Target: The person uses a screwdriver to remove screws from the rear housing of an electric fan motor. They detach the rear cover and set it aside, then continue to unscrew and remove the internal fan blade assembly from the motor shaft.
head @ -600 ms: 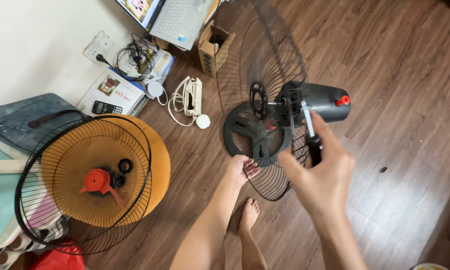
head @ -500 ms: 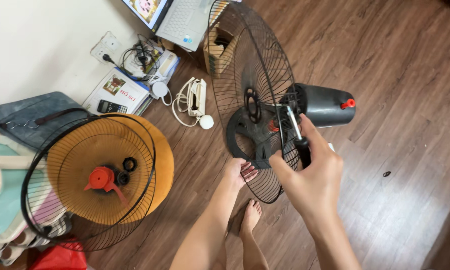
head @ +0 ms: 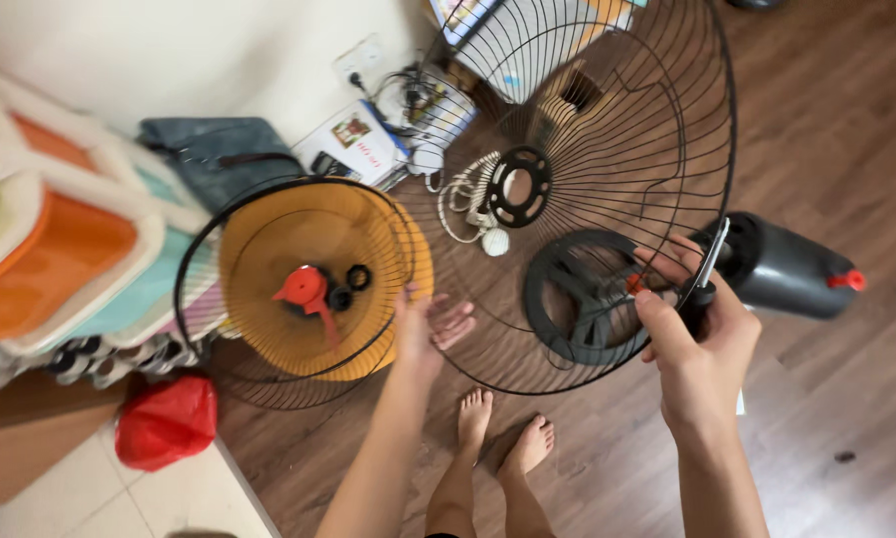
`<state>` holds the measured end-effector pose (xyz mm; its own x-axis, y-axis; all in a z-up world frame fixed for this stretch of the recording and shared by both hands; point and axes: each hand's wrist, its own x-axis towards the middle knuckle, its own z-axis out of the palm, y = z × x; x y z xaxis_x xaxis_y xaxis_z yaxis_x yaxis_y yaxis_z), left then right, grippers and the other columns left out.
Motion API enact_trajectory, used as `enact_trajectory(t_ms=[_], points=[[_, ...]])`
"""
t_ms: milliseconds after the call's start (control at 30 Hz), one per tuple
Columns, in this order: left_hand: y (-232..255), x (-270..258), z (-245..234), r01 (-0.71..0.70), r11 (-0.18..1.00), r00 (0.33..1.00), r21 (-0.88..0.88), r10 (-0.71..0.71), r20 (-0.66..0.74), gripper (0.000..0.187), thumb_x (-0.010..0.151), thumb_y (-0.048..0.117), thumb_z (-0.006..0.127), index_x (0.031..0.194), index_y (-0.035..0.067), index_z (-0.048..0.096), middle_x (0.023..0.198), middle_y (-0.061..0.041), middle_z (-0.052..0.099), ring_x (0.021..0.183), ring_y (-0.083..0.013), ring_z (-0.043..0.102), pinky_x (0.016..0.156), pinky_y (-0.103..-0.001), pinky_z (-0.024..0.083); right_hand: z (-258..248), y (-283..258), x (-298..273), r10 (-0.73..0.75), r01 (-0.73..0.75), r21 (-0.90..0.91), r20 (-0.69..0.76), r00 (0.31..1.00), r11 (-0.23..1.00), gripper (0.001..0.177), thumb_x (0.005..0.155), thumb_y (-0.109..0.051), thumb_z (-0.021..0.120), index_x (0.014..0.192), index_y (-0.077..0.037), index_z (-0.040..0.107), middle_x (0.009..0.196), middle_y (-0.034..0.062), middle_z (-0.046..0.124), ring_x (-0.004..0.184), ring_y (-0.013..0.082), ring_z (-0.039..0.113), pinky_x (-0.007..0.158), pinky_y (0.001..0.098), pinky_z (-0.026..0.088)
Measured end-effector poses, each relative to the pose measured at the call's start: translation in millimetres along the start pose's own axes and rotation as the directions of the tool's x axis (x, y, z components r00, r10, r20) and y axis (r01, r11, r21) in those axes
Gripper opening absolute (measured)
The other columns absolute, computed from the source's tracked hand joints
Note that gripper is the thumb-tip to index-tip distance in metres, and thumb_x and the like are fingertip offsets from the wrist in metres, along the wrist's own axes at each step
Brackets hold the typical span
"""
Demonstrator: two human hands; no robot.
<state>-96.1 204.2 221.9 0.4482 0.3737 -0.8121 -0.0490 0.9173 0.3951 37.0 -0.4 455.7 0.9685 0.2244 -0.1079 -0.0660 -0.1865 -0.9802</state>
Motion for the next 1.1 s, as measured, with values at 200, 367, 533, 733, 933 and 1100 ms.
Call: enact_trajectory(t_ms=[200, 367, 533, 733, 933, 1100], points=[[104.7, -46.5, -72.6, -0.379, 0.919, 0.915, 0.105, 0.39, -0.107, 0.034, 0.107, 0.023, 0.032, 0.141, 0.027, 0.032, 0.123, -0.022, 0.064, 0.09, -0.042, 0.073, 0.075, -0.054, 0.064, 76.6, 30.5, 12.8, 0.271, -0.312, 0.182, 0.218, 0.938, 0.933, 0.049, 0.087, -0.008, 0.061, 0.135, 0.003, 0.057, 0.122, 0.0122, 0.075, 0.047, 0.0044, 0.035, 0.045, 0.0225, 0.037], [140.9, -71.7, -154.0, -0.461, 0.869, 0.814, 0.179, 0.495, -0.303, 0.036, 0.107, 0.02, 0.033, 0.143, 0.024, 0.031, 0.121, -0.021, 0.064, 0.09, -0.0436, 0.072, 0.072, -0.054, 0.063, 146.7, 78.4, 2.7, 0.42, -0.535, 0.205, 0.42, 0.804, 0.82, 0.046, 0.088, -0.016, 0.059, 0.131, 0.0, 0.06, 0.119, 0.0093, 0.075, 0.047, 0.0066, 0.034, 0.048, 0.0253, 0.036], [143.8, -72.3, -214.9, -0.518, 0.829, 0.715, 0.212, 0.556, -0.425, 0.035, 0.107, 0.016, 0.033, 0.142, 0.021, 0.032, 0.118, -0.02, 0.064, 0.085, -0.0417, 0.073, 0.066, -0.05, 0.064, 204.4, 136.4, -7.0, 0.477, -0.642, 0.141, 0.554, 0.682, 0.753, 0.043, 0.092, -0.02, 0.06, 0.127, 0.004, 0.063, 0.113, 0.0094, 0.07, 0.048, 0.008, 0.034, 0.05, 0.0281, 0.038], [136.0, -54.2, -257.8, -0.527, 0.825, 0.654, 0.205, 0.548, -0.521, 0.036, 0.107, 0.014, 0.035, 0.142, 0.021, 0.034, 0.108, -0.017, 0.062, 0.075, -0.0382, 0.072, 0.058, -0.048, 0.063, 244.5, 189.3, -8.5, 0.517, -0.709, 0.095, 0.619, 0.592, 0.698, 0.037, 0.095, -0.027, 0.059, 0.121, -0.002, 0.059, 0.114, 0.0109, 0.073, 0.045, 0.0079, 0.033, 0.049, 0.0277, 0.036], [139.2, -32.6, -267.6, -0.517, 0.829, 0.596, 0.212, 0.526, -0.607, 0.038, 0.105, 0.012, 0.039, 0.142, 0.022, 0.038, 0.101, -0.012, 0.058, 0.069, -0.0351, 0.071, 0.054, -0.048, 0.064, 268.1, 220.9, 0.5, 0.551, -0.736, 0.053, 0.627, 0.551, 0.675, 0.031, 0.095, -0.028, 0.062, 0.112, -0.002, 0.061, 0.11, 0.0126, 0.073, 0.044, 0.0077, 0.034, 0.047, 0.028, 0.037], [141.4, -27.3, -260.7, -0.446, 0.853, 0.559, 0.271, 0.502, -0.66, 0.039, 0.105, 0.018, 0.044, 0.143, 0.022, 0.04, 0.103, -0.014, 0.061, 0.068, -0.0318, 0.071, 0.051, -0.046, 0.063, 268.9, 246.3, 3.7, 0.593, -0.678, -0.029, 0.515, 0.62, 0.734, 0.025, 0.093, -0.024, 0.064, 0.102, -0.001, 0.062, 0.1, 0.0091, 0.075, 0.044, 0.0072, 0.036, 0.045, 0.0289, 0.037]])
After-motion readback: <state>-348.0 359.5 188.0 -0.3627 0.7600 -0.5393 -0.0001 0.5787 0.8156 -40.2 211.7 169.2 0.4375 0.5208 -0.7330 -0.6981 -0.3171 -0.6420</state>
